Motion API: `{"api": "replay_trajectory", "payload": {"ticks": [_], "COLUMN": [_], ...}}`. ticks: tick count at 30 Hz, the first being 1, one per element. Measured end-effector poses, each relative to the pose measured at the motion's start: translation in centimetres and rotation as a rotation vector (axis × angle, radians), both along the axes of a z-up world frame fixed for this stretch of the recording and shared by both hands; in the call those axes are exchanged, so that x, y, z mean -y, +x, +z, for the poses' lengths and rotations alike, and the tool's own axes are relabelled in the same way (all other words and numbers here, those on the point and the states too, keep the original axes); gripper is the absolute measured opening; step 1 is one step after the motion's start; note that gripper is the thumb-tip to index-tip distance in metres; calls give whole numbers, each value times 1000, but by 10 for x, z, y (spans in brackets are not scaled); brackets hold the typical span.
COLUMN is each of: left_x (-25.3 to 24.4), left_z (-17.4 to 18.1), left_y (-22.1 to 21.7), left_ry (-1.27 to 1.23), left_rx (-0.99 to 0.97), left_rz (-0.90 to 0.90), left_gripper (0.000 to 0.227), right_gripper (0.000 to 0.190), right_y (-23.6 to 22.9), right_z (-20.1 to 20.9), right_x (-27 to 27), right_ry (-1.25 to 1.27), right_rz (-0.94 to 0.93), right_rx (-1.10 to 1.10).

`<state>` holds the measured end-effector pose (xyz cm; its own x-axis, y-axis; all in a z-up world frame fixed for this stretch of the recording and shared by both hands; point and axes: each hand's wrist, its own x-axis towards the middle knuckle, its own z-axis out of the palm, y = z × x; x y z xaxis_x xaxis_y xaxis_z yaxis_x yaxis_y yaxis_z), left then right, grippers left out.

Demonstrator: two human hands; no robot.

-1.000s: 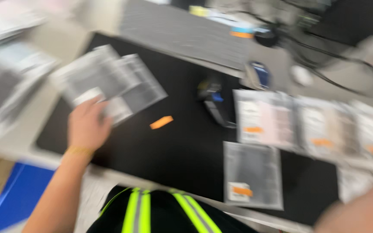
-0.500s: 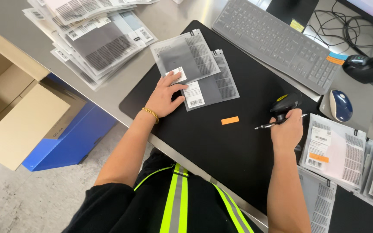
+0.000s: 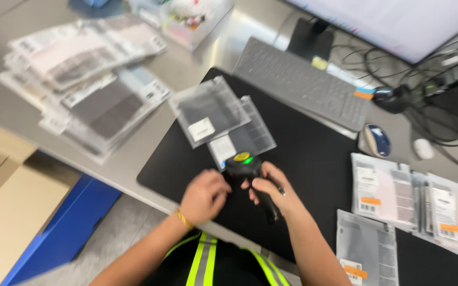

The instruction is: The person repeatedly picks up small plastic packages, scans their barcodes with a handheld scanner, writes on orange labels with a pen, and places the labeled packages into a stack. The process is repeated for multiple packages.

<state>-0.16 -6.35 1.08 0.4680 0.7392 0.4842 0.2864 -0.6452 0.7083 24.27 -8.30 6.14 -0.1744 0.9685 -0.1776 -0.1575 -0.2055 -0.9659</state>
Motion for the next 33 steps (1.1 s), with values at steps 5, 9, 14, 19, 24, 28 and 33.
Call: {"api": "replay_trajectory", "payload": {"ticks": [5,9,14,19,24,28,33], "left_x": [-1,-14,-18,-18,-15,-18,-20], "left_z": [4,4,0,-8,-4,2,-7], "left_y": [55,82,87,87,88,86,83], "left_ry": [44,2,75,89,94,114,153], "left_rx": [-128,-337,-416,-415,-414,-390,-417], "left_rz": [-290,-333,-305,-296,-300,-288,-287], "left_gripper": [32,44,57,61,61,59,62], "right_gripper": [39,52,49,18,35,27,70], "right_y": [69,136,117,20,-11,-9,16], "right_z": [-14,-21,6,7,15,32,-11], "right_x": [-6,-25,-6,96,154,135,53], "right_ry": [197,156,530,1048,1155,1017,511], "right_rz": [-223,-633,-804,-529,-287,-29,-453], "right_rx": [388,1288,1417,856,668,646,402]}}
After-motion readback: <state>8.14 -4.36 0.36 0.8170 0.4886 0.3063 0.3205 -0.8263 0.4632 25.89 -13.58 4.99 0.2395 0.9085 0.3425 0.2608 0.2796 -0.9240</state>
